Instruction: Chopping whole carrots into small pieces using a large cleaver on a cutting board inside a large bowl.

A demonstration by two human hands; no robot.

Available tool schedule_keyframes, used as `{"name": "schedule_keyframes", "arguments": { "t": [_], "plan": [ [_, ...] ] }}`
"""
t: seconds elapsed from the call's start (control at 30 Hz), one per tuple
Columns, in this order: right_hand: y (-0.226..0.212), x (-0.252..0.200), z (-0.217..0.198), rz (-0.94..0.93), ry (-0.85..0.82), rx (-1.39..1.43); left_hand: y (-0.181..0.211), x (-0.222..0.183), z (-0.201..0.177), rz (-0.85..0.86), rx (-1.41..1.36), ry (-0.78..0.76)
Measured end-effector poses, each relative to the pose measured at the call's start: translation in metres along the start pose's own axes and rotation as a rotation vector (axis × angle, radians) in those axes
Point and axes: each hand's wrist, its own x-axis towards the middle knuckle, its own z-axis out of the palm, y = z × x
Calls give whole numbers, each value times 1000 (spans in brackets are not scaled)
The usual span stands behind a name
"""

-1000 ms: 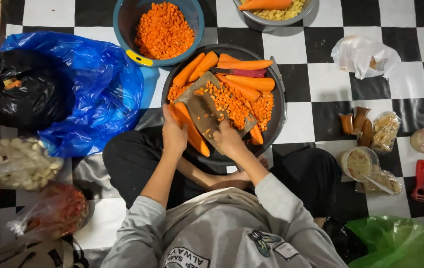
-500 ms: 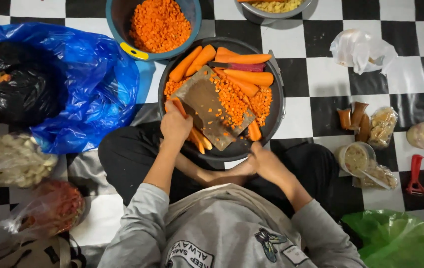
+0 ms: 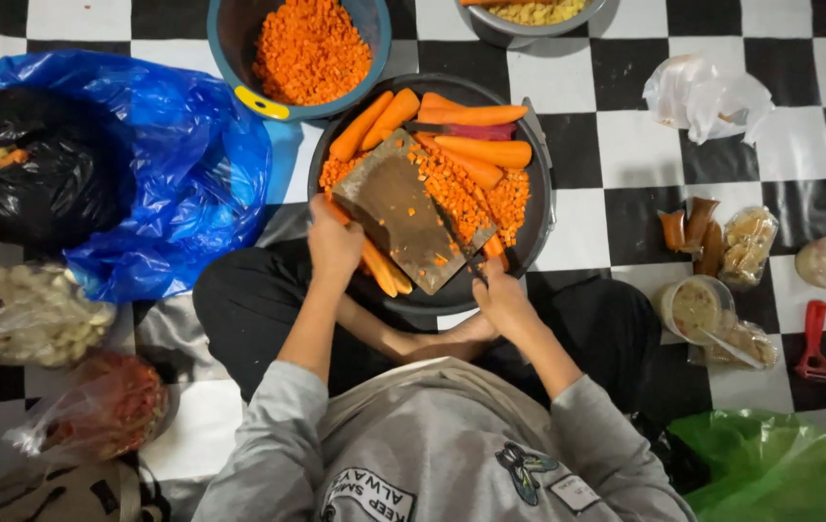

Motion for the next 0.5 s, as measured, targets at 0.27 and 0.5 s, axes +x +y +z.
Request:
{"name": "schedule_keyframes", "arguments": {
  "t": [0.27,0.5],
  "plan": [
    [-42,3,12,-96,-123,43,43,-3,-41,53,-271,-12],
    [-17,0,-2,27,36,27,19,35,38,32,-565,-198]
  ]
}}
